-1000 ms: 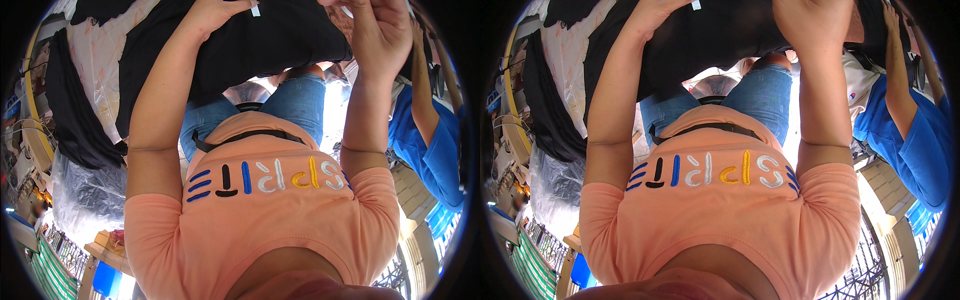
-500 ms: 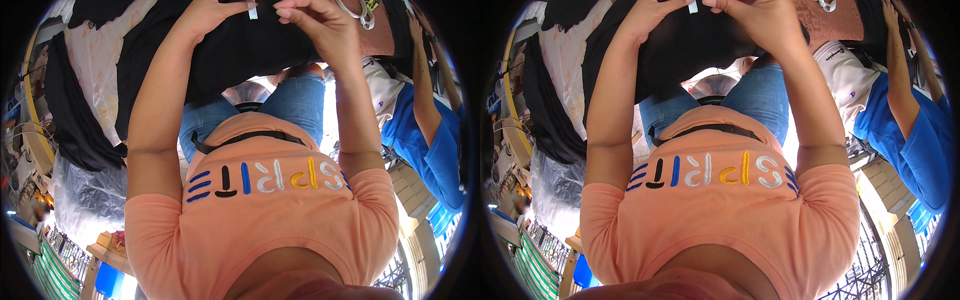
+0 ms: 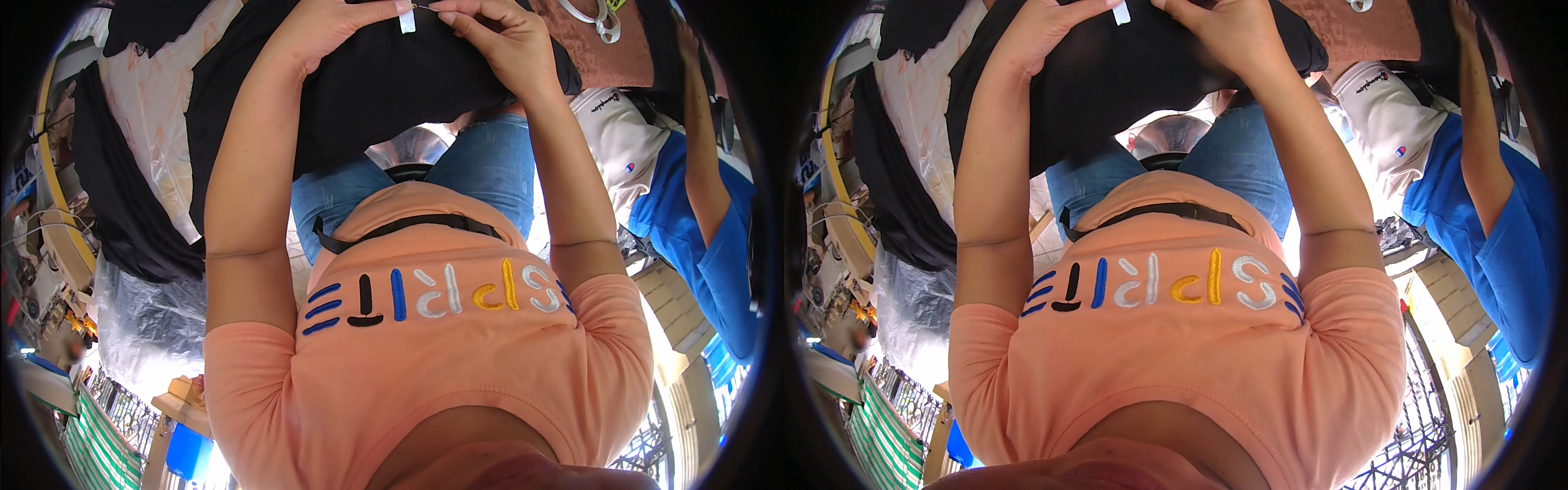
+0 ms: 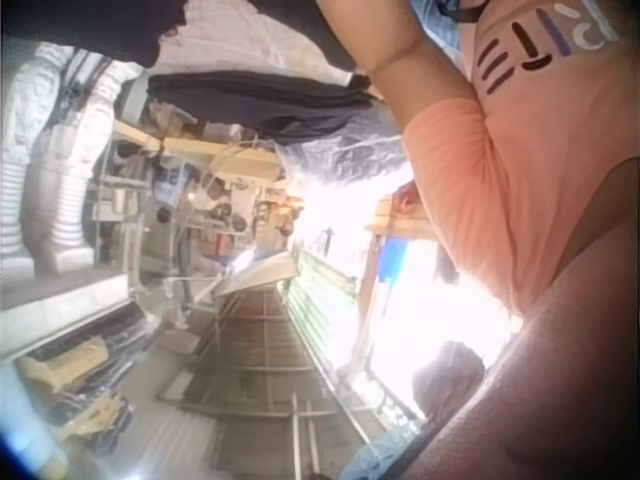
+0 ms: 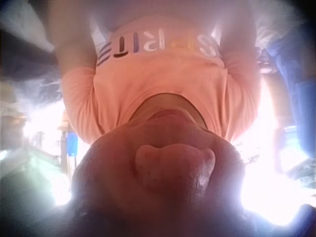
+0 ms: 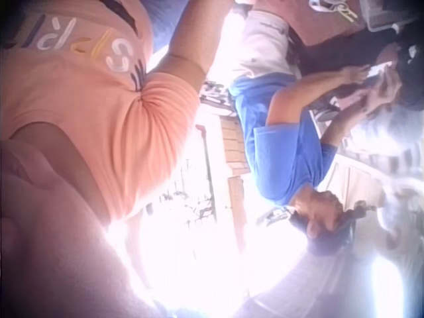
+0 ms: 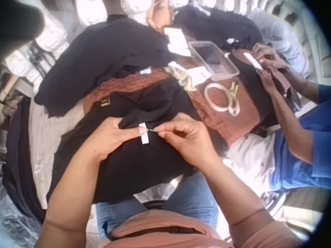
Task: The person positions a black shirt on a table and uses a plastic fastener to attach a small white tag to the garment by hand.
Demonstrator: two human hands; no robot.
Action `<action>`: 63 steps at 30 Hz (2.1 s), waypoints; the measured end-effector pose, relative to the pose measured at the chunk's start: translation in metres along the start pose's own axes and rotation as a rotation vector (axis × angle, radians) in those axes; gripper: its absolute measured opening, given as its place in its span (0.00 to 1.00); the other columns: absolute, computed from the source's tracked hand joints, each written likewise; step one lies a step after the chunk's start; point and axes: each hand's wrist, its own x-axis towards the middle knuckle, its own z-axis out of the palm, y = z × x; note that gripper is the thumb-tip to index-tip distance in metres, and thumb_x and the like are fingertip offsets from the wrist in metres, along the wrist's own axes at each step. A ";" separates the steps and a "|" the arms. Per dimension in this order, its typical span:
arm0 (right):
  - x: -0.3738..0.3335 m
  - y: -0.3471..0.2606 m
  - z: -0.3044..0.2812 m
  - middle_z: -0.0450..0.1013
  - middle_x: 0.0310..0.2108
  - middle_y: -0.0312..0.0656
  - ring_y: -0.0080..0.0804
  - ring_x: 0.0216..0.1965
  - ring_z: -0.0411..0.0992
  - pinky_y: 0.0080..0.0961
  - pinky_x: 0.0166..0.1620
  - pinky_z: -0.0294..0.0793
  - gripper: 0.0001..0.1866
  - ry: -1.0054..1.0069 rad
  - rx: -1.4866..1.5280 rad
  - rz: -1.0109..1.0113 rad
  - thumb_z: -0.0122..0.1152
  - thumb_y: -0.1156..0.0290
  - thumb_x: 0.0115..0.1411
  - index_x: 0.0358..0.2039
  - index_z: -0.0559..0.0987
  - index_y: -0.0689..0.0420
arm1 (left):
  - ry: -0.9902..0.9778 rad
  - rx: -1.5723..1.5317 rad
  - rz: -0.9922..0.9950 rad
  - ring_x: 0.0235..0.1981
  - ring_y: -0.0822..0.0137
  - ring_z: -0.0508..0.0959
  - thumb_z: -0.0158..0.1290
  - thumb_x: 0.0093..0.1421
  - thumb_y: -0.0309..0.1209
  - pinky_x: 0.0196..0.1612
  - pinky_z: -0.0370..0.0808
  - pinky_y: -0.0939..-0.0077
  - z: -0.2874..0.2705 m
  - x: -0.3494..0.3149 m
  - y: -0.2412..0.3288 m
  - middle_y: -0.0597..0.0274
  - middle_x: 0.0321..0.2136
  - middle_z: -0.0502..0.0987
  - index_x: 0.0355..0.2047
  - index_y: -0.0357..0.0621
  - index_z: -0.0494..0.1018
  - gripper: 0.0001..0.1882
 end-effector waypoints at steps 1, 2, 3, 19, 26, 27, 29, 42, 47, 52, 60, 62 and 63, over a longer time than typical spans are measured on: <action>0.000 0.000 0.000 0.75 0.30 0.34 0.22 0.34 0.73 0.19 0.40 0.71 0.08 0.000 -0.004 -0.001 0.67 0.84 0.58 0.37 0.88 0.59 | 0.001 0.011 -0.003 0.31 0.72 0.82 0.67 0.60 0.32 0.35 0.78 0.79 0.000 0.001 -0.001 0.61 0.33 0.83 0.40 0.34 0.83 0.13; 0.001 0.000 0.000 0.75 0.29 0.34 0.22 0.34 0.72 0.19 0.40 0.71 0.09 0.001 -0.009 -0.003 0.67 0.84 0.58 0.37 0.88 0.59 | 0.003 0.022 -0.006 0.31 0.72 0.82 0.67 0.60 0.32 0.35 0.78 0.79 -0.001 0.001 -0.001 0.61 0.33 0.83 0.40 0.34 0.83 0.13; 0.001 0.000 0.000 0.75 0.29 0.34 0.22 0.34 0.72 0.19 0.40 0.71 0.09 0.000 -0.015 -0.003 0.67 0.83 0.58 0.37 0.88 0.59 | 0.003 0.024 -0.003 0.31 0.72 0.82 0.67 0.60 0.32 0.35 0.78 0.79 0.000 0.001 -0.001 0.61 0.33 0.83 0.40 0.34 0.83 0.13; 0.002 -0.003 -0.004 0.73 0.28 0.33 0.22 0.31 0.70 0.19 0.37 0.69 0.09 -0.012 -0.055 -0.022 0.66 0.84 0.57 0.38 0.88 0.59 | -0.008 -0.023 -0.015 0.31 0.71 0.82 0.67 0.60 0.31 0.36 0.79 0.78 0.001 0.003 0.001 0.60 0.33 0.84 0.40 0.33 0.83 0.13; 0.004 -0.006 -0.003 0.73 0.28 0.33 0.22 0.32 0.72 0.19 0.37 0.70 0.08 -0.017 -0.070 -0.005 0.66 0.84 0.59 0.37 0.87 0.60 | -0.002 0.013 -0.008 0.31 0.71 0.82 0.67 0.60 0.32 0.36 0.78 0.79 0.001 0.002 0.003 0.60 0.33 0.83 0.40 0.34 0.83 0.13; 0.005 -0.008 -0.003 0.73 0.29 0.33 0.22 0.32 0.72 0.19 0.37 0.71 0.07 -0.017 -0.088 0.003 0.66 0.84 0.59 0.37 0.87 0.60 | -0.009 0.008 -0.005 0.31 0.71 0.82 0.67 0.60 0.32 0.36 0.78 0.79 0.001 0.001 0.003 0.60 0.33 0.83 0.40 0.34 0.83 0.13; 0.007 -0.009 -0.002 0.74 0.29 0.33 0.22 0.32 0.73 0.18 0.37 0.72 0.06 -0.026 -0.030 0.078 0.66 0.83 0.60 0.36 0.86 0.60 | -0.023 -0.002 0.001 0.31 0.72 0.82 0.67 0.60 0.32 0.36 0.78 0.79 0.000 0.001 0.003 0.61 0.33 0.83 0.39 0.34 0.83 0.13; 0.010 -0.034 0.009 0.80 0.34 0.51 0.45 0.34 0.81 0.31 0.41 0.79 0.06 -0.047 -0.376 -0.232 0.63 0.79 0.61 0.40 0.82 0.61 | -0.013 0.000 0.113 0.32 0.73 0.80 0.68 0.60 0.33 0.36 0.76 0.79 0.002 0.007 -0.008 0.63 0.32 0.83 0.40 0.33 0.84 0.14; 0.017 -0.036 0.015 0.78 0.33 0.51 0.54 0.35 0.79 0.38 0.39 0.78 0.03 -0.047 -0.572 -0.380 0.63 0.76 0.61 0.35 0.81 0.59 | -0.014 0.066 0.148 0.33 0.73 0.81 0.68 0.60 0.34 0.37 0.77 0.79 -0.001 0.012 -0.014 0.62 0.33 0.84 0.40 0.34 0.84 0.15; 0.027 -0.057 0.011 0.75 0.31 0.44 0.42 0.31 0.78 0.33 0.35 0.77 0.01 -0.013 -0.527 -0.452 0.59 0.79 0.65 0.34 0.76 0.59 | -0.002 -0.039 0.068 0.33 0.72 0.81 0.68 0.60 0.33 0.37 0.77 0.79 0.005 0.009 -0.007 0.62 0.34 0.84 0.40 0.35 0.84 0.14; 0.039 -0.088 -0.014 0.71 0.33 0.34 0.19 0.31 0.73 0.15 0.36 0.75 0.06 -0.134 -0.099 -0.335 0.50 0.84 0.70 0.41 0.72 0.58 | -0.005 -0.059 0.102 0.33 0.71 0.82 0.66 0.61 0.29 0.39 0.78 0.78 0.001 0.013 -0.014 0.61 0.34 0.84 0.42 0.34 0.84 0.13; 0.040 -0.098 -0.022 0.71 0.35 0.33 0.17 0.32 0.73 0.13 0.37 0.75 0.06 -0.131 -0.137 -0.418 0.53 0.85 0.69 0.41 0.72 0.59 | -0.017 -0.071 0.093 0.33 0.71 0.82 0.66 0.61 0.29 0.39 0.78 0.78 0.006 0.013 -0.010 0.61 0.35 0.84 0.42 0.34 0.84 0.13; 0.042 -0.102 -0.025 0.71 0.35 0.33 0.17 0.32 0.73 0.13 0.37 0.75 0.06 -0.144 -0.124 -0.434 0.53 0.85 0.69 0.42 0.72 0.59 | -0.016 -0.070 0.102 0.33 0.71 0.82 0.66 0.61 0.29 0.39 0.78 0.77 0.005 0.013 -0.010 0.60 0.35 0.84 0.42 0.34 0.83 0.13</action>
